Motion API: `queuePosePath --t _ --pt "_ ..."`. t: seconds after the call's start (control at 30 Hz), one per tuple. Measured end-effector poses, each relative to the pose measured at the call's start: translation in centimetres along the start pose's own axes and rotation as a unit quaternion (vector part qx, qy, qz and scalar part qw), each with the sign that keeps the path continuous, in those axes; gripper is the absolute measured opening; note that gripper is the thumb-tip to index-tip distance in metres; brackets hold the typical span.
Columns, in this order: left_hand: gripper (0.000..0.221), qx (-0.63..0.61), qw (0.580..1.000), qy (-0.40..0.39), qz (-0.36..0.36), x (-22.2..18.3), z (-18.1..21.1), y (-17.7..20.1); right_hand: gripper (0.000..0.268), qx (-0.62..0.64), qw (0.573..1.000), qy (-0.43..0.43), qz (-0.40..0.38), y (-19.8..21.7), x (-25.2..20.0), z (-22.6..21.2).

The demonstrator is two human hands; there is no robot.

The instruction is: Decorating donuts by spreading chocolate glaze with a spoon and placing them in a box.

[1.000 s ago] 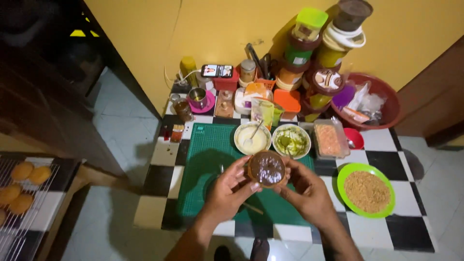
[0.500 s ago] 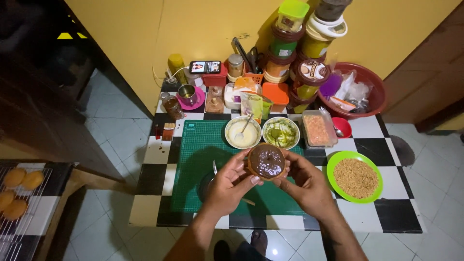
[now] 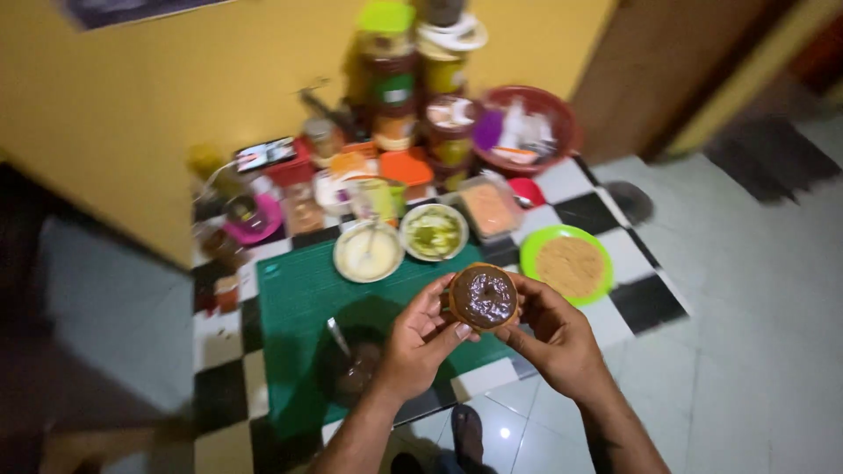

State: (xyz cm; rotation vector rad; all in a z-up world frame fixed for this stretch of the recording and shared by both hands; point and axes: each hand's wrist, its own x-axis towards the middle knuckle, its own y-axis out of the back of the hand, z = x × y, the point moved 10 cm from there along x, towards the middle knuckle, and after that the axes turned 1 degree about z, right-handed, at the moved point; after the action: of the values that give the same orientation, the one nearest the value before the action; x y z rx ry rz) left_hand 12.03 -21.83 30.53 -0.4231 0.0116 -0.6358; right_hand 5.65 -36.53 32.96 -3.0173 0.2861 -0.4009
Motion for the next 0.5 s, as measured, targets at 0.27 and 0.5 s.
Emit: queuePosePath --t 0.27,0.5 --pt "0.066 -0.03 0.99 0.062 -0.124 3.3 -6.0 -10.3 0.061 -0.037 0.981 -0.001 0.193 10.8 -6.8 -1.8" --pt "0.066 -0.059 0.964 0.138 -0.219 6.9 -12.9 -23.9 0.062 -0.069 0.944 -0.004 0.323 23.7 -12.9 -4.3"
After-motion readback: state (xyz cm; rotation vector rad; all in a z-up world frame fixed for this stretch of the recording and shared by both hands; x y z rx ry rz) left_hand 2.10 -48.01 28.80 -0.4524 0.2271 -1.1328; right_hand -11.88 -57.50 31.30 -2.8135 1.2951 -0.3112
